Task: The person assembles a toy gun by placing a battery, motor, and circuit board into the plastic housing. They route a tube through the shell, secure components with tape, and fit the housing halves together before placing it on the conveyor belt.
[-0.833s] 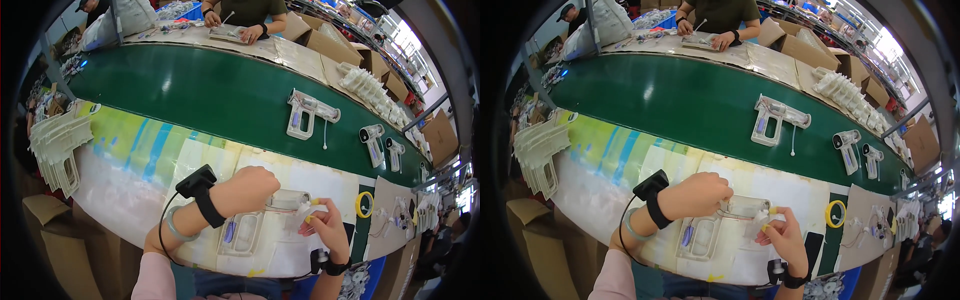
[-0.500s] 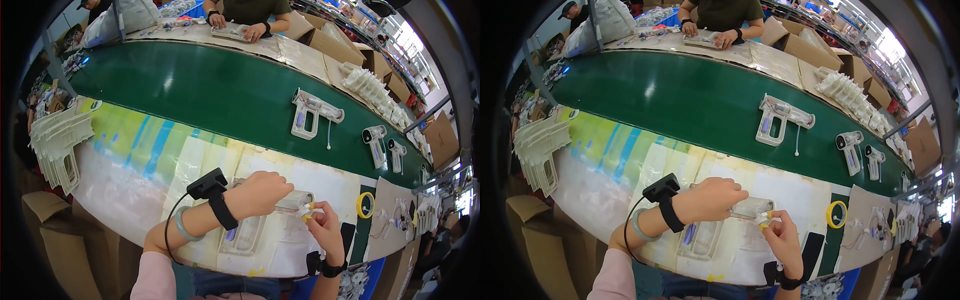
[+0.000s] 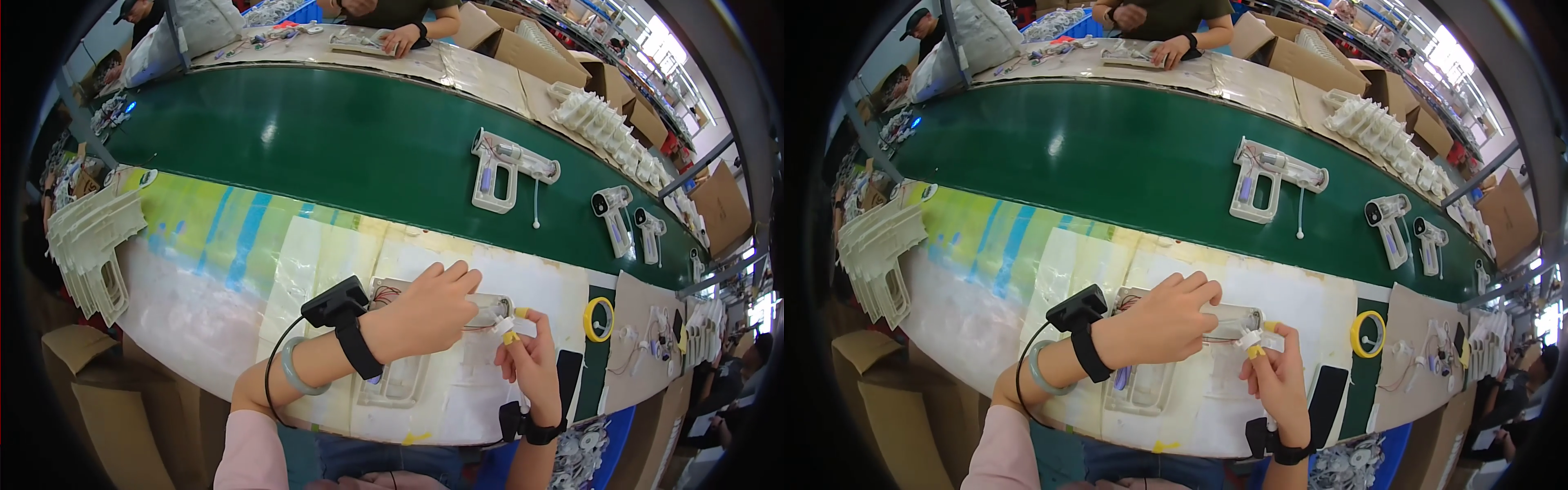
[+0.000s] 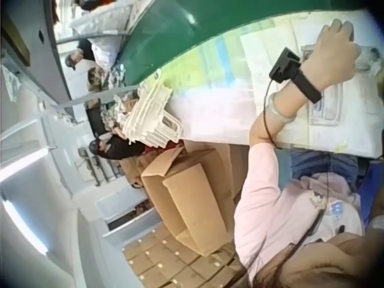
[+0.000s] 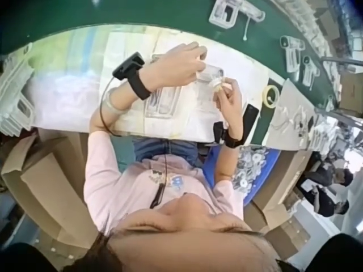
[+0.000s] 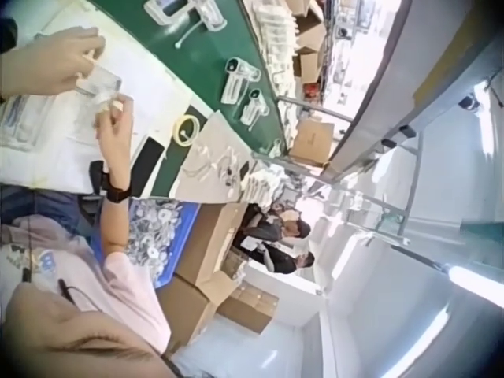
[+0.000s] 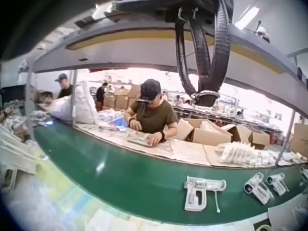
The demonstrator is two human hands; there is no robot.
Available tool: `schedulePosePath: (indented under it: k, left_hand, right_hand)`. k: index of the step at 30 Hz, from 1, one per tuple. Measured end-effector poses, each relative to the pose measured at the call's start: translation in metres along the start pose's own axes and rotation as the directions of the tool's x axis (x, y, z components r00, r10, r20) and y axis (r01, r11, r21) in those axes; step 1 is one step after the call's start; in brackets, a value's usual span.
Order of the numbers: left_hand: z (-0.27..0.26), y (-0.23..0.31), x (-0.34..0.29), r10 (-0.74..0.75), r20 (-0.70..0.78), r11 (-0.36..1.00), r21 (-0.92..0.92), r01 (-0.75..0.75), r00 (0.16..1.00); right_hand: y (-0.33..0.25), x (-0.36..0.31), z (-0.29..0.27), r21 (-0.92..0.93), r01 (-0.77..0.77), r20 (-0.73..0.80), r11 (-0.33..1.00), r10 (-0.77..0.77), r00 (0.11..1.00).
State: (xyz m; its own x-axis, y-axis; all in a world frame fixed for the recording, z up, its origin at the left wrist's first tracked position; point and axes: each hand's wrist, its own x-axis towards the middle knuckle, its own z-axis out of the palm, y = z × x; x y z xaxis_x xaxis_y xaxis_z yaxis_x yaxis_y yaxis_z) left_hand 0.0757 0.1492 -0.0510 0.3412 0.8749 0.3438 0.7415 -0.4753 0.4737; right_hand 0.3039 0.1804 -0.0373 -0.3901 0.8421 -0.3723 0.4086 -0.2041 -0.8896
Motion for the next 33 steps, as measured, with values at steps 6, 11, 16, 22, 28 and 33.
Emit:
schedulePosePath:
  k: [6,11,16,22,28,33]
  left_hand:
    - [-0.023,0.006,-0.014,-0.073,0.103,0.985,0.162,0.055,0.992]
    - [-0.006,-0.014,-0.029,-0.036,0.034,0.987,0.160,0.030,0.999]
    - [0.008,-0.026,-0.037,-0.018,-0.008,0.997,0.079,0.019,1.000]
    - [0.003,-0.029,-0.038,0.001,-0.039,0.997,0.079,0.002,0.999]
    - [0.007,-0.020,-0.031,0.033,0.014,0.989,0.142,-0.034,0.999]
    - [-0.005,-0.017,-0.030,0.041,0.030,0.970,0.237,-0.047,0.999]
  right_hand:
    - [0.005,-0.001,0.010,0.110,0.053,-0.043,0.993,-0.048,0.998]
    - [0.013,-0.004,0.023,0.110,0.052,-0.030,0.993,-0.049,0.998]
    - [0.021,-0.002,0.028,0.084,0.050,0.024,0.995,-0.052,0.998]
    - [0.026,-0.001,0.029,0.073,0.044,0.018,0.996,-0.045,0.999]
    - [0.020,-0.003,0.036,0.083,0.037,0.000,0.996,-0.037,0.999]
    - [0.016,-0.004,0.036,0.245,0.030,-0.047,0.969,-0.019,0.999]
